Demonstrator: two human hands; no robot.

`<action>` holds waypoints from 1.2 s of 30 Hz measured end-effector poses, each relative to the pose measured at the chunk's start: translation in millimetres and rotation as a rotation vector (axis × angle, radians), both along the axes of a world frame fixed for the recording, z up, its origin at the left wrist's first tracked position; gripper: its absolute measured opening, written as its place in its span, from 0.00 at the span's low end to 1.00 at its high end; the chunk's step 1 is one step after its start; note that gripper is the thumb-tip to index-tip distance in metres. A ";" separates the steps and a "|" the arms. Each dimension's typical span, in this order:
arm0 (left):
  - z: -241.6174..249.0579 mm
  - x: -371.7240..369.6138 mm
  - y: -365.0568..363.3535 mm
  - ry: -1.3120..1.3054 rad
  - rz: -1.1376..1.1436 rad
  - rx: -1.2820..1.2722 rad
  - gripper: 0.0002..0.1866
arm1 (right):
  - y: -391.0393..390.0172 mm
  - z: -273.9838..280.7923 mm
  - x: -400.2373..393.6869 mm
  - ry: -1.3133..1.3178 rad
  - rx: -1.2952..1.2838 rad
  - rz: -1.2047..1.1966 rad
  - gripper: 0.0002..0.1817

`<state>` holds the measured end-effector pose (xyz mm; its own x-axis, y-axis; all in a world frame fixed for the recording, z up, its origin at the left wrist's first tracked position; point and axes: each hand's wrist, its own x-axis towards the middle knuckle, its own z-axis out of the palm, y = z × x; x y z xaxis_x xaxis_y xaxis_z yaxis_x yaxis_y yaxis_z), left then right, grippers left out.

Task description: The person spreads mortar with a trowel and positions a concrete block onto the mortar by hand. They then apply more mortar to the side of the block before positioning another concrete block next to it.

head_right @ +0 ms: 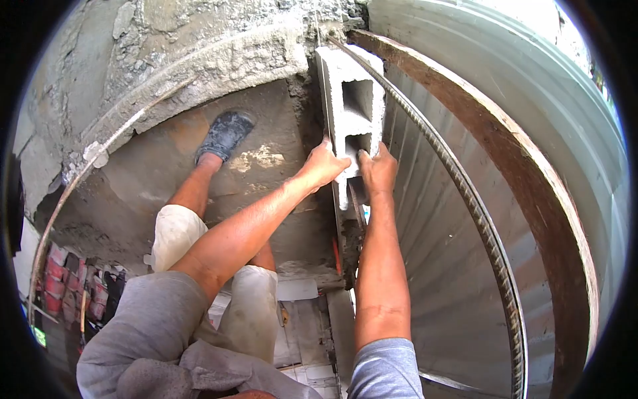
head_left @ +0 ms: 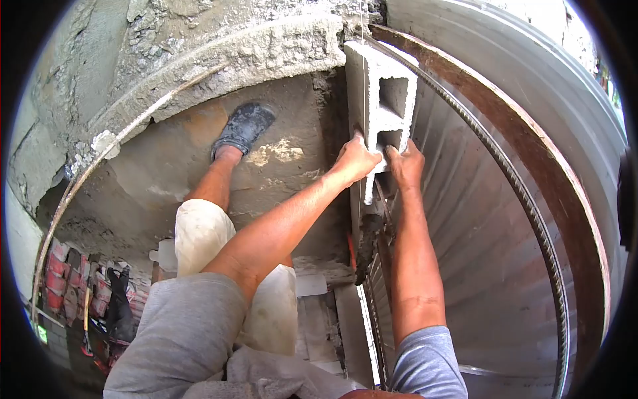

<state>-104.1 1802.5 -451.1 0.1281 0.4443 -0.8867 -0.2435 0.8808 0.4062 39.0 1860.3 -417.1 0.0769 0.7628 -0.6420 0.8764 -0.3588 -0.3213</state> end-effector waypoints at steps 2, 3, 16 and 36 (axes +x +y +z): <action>-0.2 2.7 -0.6 -0.003 -0.011 -0.027 0.33 | 0.2 0.7 2.5 0.018 -0.034 -0.013 0.21; -1.0 5.5 -1.9 -0.008 -0.010 -0.030 0.33 | 0.8 1.5 2.9 0.013 -0.037 -0.012 0.21; -9.3 -1.8 1.1 0.011 0.009 -0.001 0.36 | 6.4 -20.7 18.9 0.008 -0.051 0.055 0.20; -12.5 -10.9 -6.0 0.054 -0.045 0.032 0.36 | 3.5 -19.2 7.5 -0.173 -0.044 0.189 0.19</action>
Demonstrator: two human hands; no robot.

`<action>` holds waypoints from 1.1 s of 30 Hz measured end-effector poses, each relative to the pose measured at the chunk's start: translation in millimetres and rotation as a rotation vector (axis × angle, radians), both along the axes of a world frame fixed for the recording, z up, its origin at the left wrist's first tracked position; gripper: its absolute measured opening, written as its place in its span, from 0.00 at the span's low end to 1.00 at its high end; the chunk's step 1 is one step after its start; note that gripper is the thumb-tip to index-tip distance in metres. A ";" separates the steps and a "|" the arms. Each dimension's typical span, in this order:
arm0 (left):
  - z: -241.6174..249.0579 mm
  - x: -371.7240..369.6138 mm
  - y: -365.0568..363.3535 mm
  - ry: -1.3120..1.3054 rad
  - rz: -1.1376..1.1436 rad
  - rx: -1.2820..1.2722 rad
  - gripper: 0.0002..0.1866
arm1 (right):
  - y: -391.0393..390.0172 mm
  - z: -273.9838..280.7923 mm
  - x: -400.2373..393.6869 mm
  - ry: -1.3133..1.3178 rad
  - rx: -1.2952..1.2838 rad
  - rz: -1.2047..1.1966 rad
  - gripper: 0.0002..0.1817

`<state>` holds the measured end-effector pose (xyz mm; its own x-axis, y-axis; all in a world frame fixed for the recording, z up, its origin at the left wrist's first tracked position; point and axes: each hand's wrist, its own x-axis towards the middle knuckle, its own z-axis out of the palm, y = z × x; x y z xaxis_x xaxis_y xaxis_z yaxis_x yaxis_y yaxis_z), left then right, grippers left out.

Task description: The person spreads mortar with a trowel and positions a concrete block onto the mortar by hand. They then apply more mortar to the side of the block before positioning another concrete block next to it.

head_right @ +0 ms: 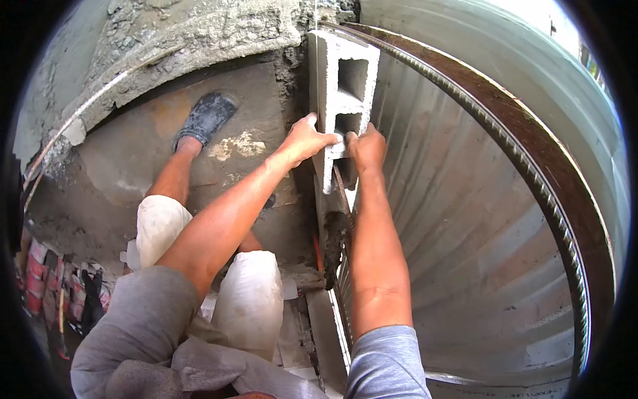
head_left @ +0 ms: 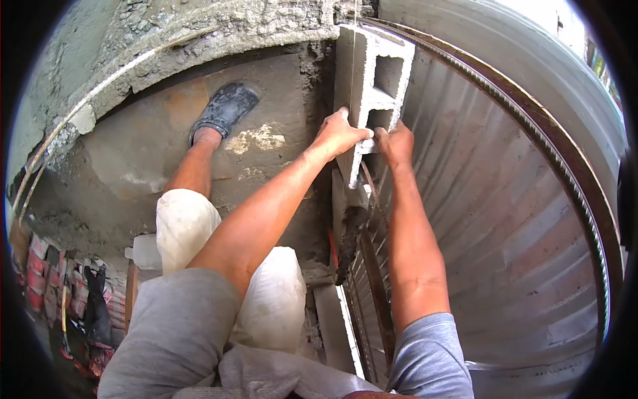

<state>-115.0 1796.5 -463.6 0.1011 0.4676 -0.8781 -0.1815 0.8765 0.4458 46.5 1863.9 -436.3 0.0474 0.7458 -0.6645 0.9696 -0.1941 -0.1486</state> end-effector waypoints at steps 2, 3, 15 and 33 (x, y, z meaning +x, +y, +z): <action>-6.3 2.2 -2.7 0.027 0.014 0.044 0.34 | -1.0 -2.9 -1.1 0.007 0.024 0.013 0.20; -6.5 0.9 -2.1 0.017 0.013 0.031 0.33 | -3.4 -7.6 1.0 0.041 0.044 0.002 0.20; -19.8 3.2 4.4 0.127 0.177 0.188 0.57 | -2.3 -12.9 -0.1 -0.003 0.055 0.026 0.21; -22.2 -9.1 23.8 0.006 0.190 0.217 0.42 | -0.1 -13.9 2.5 0.042 0.046 -0.035 0.18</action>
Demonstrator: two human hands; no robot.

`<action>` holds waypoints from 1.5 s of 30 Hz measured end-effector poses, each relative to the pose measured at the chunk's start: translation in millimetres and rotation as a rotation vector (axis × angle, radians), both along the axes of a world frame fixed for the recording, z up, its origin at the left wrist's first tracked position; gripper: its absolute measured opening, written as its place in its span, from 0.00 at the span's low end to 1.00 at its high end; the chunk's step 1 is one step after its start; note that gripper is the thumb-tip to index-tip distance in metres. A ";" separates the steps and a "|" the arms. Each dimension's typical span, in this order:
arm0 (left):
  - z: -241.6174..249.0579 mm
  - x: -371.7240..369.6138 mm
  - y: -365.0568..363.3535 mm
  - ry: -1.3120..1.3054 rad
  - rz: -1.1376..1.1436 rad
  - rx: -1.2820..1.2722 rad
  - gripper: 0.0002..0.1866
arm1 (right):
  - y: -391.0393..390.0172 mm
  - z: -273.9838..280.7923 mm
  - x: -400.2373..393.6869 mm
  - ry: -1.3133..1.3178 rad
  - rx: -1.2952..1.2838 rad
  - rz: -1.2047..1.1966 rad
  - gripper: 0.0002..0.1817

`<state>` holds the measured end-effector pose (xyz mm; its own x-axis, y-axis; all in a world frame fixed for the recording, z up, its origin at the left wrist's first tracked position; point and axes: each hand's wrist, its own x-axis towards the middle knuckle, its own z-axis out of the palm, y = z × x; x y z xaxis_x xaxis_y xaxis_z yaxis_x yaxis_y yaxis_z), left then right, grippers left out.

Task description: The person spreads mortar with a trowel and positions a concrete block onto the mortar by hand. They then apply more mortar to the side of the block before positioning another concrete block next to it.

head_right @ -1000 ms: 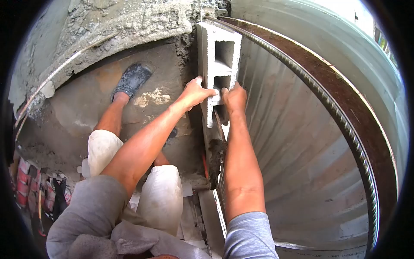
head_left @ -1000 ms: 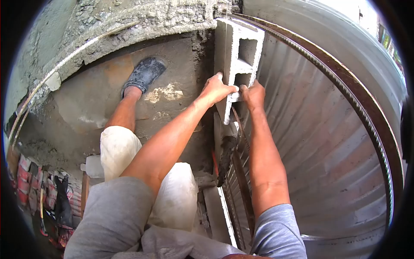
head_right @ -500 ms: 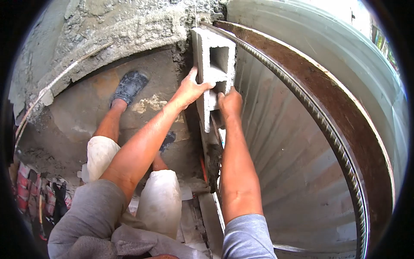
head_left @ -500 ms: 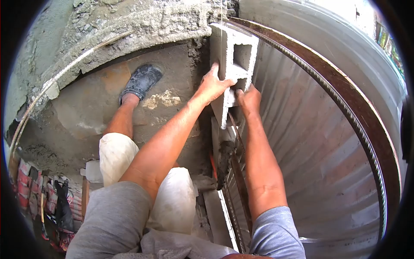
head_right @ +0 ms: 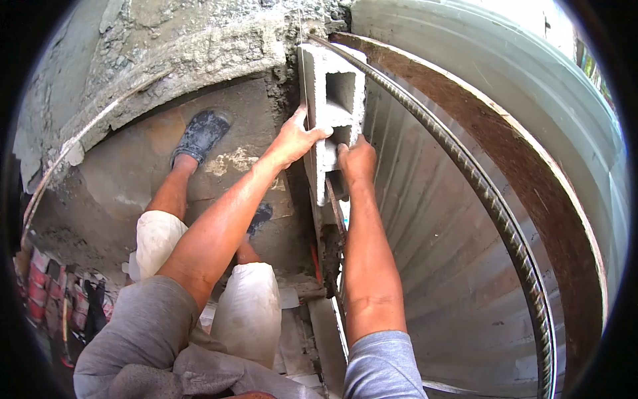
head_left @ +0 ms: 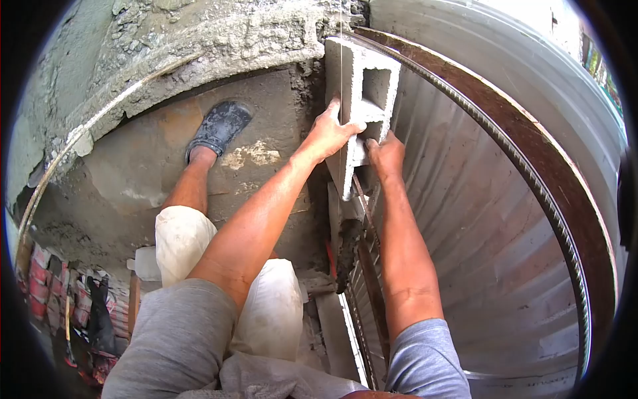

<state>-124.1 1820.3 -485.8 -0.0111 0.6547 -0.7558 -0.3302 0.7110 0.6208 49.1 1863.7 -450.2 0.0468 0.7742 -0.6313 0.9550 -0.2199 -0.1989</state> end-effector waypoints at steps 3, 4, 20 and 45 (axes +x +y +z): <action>0.2 -1.7 -1.9 0.002 -0.016 -0.008 0.47 | -0.3 5.3 -4.5 0.006 0.018 0.019 0.18; 2.9 -5.0 0.3 -0.017 -0.012 -0.010 0.47 | 0.9 6.1 -7.0 0.006 0.021 0.016 0.18; -8.7 -19.0 27.4 0.121 -0.169 0.012 0.62 | -15.6 -3.9 4.5 0.127 -0.012 -0.166 0.22; -19.1 -8.9 36.8 0.204 -0.010 -0.110 0.38 | -4.0 8.0 -2.8 0.161 -0.052 -0.024 0.19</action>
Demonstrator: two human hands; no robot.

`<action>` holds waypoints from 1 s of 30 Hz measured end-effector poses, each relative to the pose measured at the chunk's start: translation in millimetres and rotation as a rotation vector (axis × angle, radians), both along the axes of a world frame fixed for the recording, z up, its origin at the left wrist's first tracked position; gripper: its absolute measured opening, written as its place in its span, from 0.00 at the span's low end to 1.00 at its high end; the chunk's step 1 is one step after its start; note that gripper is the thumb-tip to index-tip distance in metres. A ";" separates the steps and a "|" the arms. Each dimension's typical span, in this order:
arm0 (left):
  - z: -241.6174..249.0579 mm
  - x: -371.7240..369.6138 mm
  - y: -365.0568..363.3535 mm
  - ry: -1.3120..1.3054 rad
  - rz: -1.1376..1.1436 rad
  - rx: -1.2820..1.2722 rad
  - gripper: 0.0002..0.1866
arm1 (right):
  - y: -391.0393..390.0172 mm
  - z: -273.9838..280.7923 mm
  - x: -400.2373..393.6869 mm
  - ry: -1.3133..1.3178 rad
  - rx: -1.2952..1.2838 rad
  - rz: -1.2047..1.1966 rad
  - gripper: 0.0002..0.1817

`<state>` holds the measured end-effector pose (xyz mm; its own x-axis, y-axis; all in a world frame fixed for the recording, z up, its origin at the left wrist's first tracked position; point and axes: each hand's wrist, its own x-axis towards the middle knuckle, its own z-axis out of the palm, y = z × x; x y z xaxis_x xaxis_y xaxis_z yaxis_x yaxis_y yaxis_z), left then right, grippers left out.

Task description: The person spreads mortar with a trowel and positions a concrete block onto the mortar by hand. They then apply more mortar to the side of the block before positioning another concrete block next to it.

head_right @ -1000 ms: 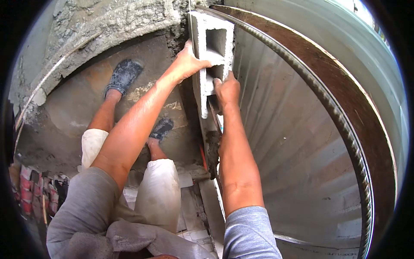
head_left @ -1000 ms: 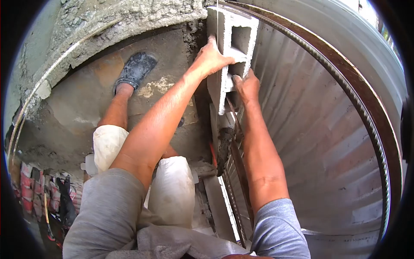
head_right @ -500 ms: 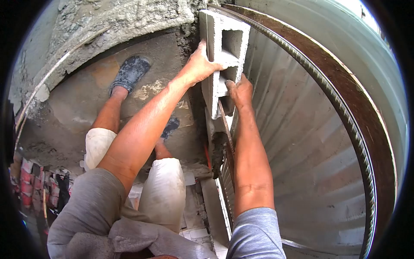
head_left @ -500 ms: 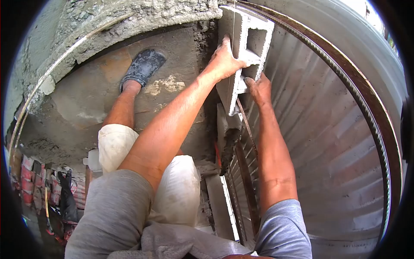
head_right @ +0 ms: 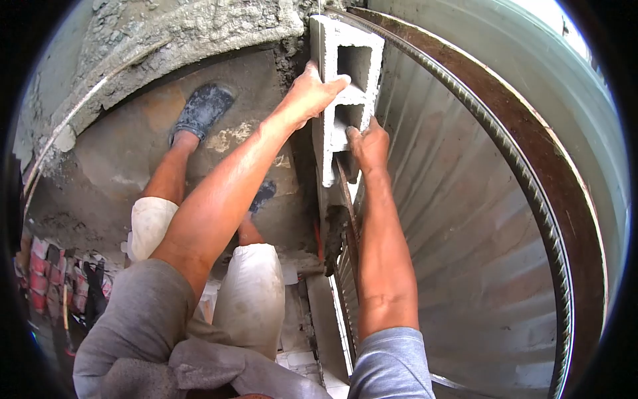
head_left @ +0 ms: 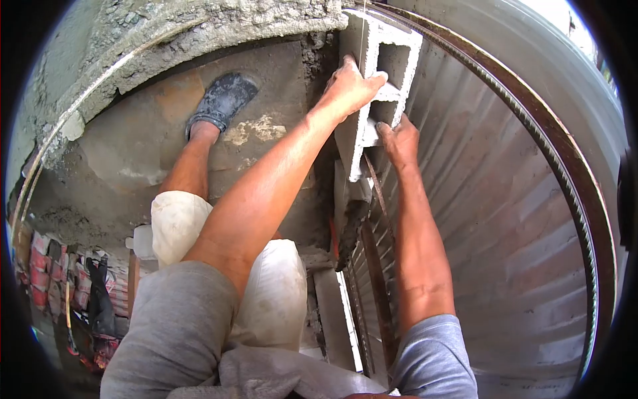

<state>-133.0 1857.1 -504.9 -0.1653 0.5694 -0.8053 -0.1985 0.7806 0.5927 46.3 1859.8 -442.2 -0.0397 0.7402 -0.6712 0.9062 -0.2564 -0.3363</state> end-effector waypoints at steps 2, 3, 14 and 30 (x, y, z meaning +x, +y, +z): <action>2.3 -6.5 -0.5 -0.033 -0.066 -0.017 0.36 | -1.5 0.0 -0.9 -0.020 -0.029 0.000 0.19; 5.4 -8.3 1.5 -0.065 -0.069 -0.058 0.34 | -1.7 -0.9 -1.0 -0.014 -0.029 0.004 0.19; 3.6 -12.6 3.3 -0.133 -0.086 -0.013 0.37 | -1.3 -9.7 -1.1 -0.029 -0.013 -0.036 0.25; -9.8 -12.8 -10.6 -0.179 -0.100 0.033 0.38 | 6.2 -8.4 -11.9 -0.070 -0.026 -0.002 0.25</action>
